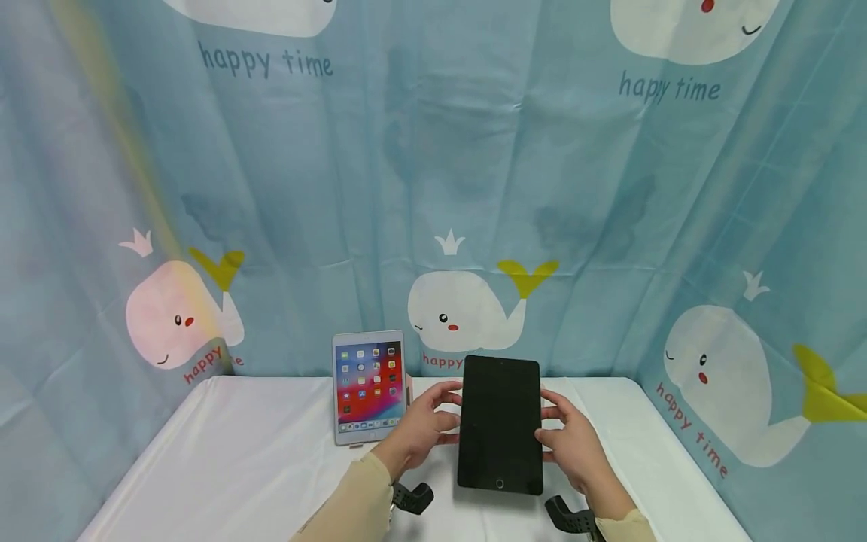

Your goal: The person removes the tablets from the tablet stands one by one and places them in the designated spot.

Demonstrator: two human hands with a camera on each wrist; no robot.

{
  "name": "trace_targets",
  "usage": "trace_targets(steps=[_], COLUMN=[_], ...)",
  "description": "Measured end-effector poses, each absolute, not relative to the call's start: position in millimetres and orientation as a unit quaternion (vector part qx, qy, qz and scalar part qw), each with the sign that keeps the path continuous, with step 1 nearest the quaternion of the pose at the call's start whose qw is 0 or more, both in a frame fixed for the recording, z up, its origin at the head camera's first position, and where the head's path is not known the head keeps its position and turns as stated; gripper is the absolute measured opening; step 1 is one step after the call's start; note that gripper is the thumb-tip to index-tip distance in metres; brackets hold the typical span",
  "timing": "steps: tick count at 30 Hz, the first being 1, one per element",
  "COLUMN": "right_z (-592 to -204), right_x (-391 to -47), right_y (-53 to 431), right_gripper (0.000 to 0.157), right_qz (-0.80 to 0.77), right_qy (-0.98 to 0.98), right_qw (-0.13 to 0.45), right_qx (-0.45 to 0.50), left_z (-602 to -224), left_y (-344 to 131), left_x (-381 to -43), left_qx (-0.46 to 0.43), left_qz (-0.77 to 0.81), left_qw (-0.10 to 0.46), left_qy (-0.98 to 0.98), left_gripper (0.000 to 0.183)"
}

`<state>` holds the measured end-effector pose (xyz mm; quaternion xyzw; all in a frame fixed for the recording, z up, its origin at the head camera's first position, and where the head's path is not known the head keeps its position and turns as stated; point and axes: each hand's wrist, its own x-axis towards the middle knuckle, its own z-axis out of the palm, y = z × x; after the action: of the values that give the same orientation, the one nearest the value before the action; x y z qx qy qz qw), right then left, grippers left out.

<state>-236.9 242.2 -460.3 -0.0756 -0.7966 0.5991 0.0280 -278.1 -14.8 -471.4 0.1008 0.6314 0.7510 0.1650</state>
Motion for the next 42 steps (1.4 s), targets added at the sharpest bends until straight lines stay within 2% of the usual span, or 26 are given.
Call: trace_targets(steps=[15,22,35,42], right_z=[-457,-458,-462,-464], right_x=[-214,-206,-193,-188], right_y=[252,260,295,322], right_gripper=[0.068,0.067,0.068,0.068], right_qz=[0.633,0.631,0.61,0.607], right_qy=[-0.769,-0.77,-0.783,-0.784], right_qw=[-0.035,-0.045,-0.066,-0.098], right_qx=[-0.077,-0.09,-0.097,-0.086], left_z=[-477,-479,-482,-486], left_y=[-9,-1,32,55], left_x=[-251,-243,-227,-220], left_qx=[0.093,0.082,0.066,0.051], left_qz=[0.765,0.766,0.783,0.785], left_qw=[0.156,0.157,0.18,0.189], left_qy=[0.617,0.618,0.592,0.587], left_gripper=[0.053,0.064,0.07,0.072])
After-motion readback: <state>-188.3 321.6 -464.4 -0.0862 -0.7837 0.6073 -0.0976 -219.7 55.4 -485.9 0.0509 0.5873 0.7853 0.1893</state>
